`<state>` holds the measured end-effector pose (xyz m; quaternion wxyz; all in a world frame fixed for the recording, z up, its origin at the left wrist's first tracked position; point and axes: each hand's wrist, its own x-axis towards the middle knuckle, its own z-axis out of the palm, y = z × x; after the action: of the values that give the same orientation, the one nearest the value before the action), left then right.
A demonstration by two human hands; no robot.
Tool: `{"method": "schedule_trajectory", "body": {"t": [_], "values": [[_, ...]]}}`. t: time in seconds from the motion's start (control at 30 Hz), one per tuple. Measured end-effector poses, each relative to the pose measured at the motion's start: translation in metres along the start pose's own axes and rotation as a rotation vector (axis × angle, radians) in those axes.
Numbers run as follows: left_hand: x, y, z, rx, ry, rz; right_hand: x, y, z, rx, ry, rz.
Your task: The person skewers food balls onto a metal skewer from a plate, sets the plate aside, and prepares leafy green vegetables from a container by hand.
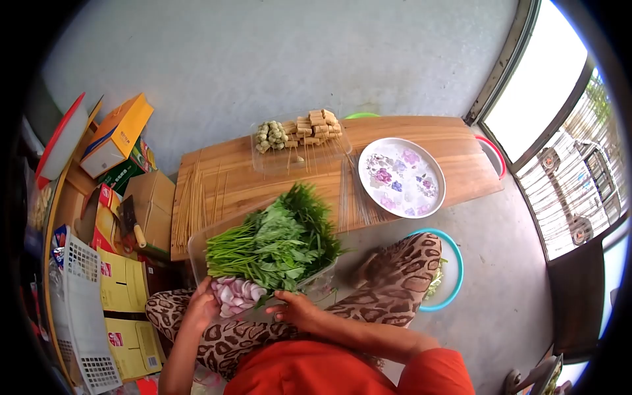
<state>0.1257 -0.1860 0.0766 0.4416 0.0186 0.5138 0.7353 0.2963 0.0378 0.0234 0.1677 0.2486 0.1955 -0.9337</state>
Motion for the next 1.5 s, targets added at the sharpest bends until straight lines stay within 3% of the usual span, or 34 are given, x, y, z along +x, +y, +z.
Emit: {"method": "schedule_trajectory", "body": {"t": [0.03,0.07,0.2,0.37,0.43,0.5,0.57,0.6,0.67,0.7,0.77,0.83,0.9,0.97,1.07,1.17,1.4,1.5], "values": [[0.007,-0.003,0.000,0.021,0.081,-0.043,0.000,0.000,-0.003,0.056,0.003,0.009],[0.021,-0.010,-0.011,0.025,0.033,-0.035,0.002,0.000,-0.003,0.094,0.105,-0.037],[0.074,-0.018,-0.022,-0.003,-0.100,0.004,0.029,-0.018,-0.030,0.164,0.054,-0.130],[0.147,-0.040,-0.062,-0.056,0.006,0.049,0.084,-0.036,-0.046,0.297,0.053,-0.168],[0.164,-0.043,-0.056,0.189,0.327,0.161,0.098,-0.043,-0.047,0.285,0.147,-0.227],[0.173,-0.050,-0.063,0.144,0.308,0.175,0.103,-0.041,-0.051,0.293,0.137,-0.244],[0.174,-0.056,-0.066,0.192,0.521,0.196,0.102,-0.039,-0.055,0.202,0.174,-0.164],[0.169,-0.057,-0.067,0.194,0.524,0.193,0.097,-0.037,-0.053,0.206,0.175,-0.161],[0.143,-0.053,-0.050,-0.005,0.564,0.123,0.060,-0.046,-0.040,-0.109,0.151,-0.107],[0.133,-0.056,-0.041,-0.108,0.586,0.087,0.043,-0.051,-0.035,-0.107,0.154,-0.096],[0.119,-0.078,-0.026,-0.301,0.510,0.013,0.015,-0.066,-0.028,-0.479,0.152,-0.189],[0.117,-0.104,-0.018,-0.462,0.487,-0.063,0.002,-0.080,-0.028,-0.606,0.145,-0.193],[0.111,-0.118,0.028,-0.413,0.603,-0.051,-0.005,-0.091,-0.031,-0.608,0.146,-0.192],[0.119,-0.131,0.055,-0.541,0.422,-0.114,-0.006,-0.099,-0.035,-0.632,0.148,-0.262],[0.134,-0.124,0.099,-0.674,0.327,-0.160,-0.004,-0.099,-0.030,-0.617,0.165,-0.283],[0.158,-0.142,0.098,-0.718,0.441,-0.151,-0.007,-0.097,-0.024,-0.624,0.198,-0.297],[0.161,-0.150,0.090,-0.709,0.403,-0.051,-0.015,-0.097,-0.034,-0.591,0.251,-0.311],[0.146,-0.139,0.076,-0.727,0.337,-0.102,-0.029,-0.107,-0.024,-0.621,0.274,-0.360]]}}
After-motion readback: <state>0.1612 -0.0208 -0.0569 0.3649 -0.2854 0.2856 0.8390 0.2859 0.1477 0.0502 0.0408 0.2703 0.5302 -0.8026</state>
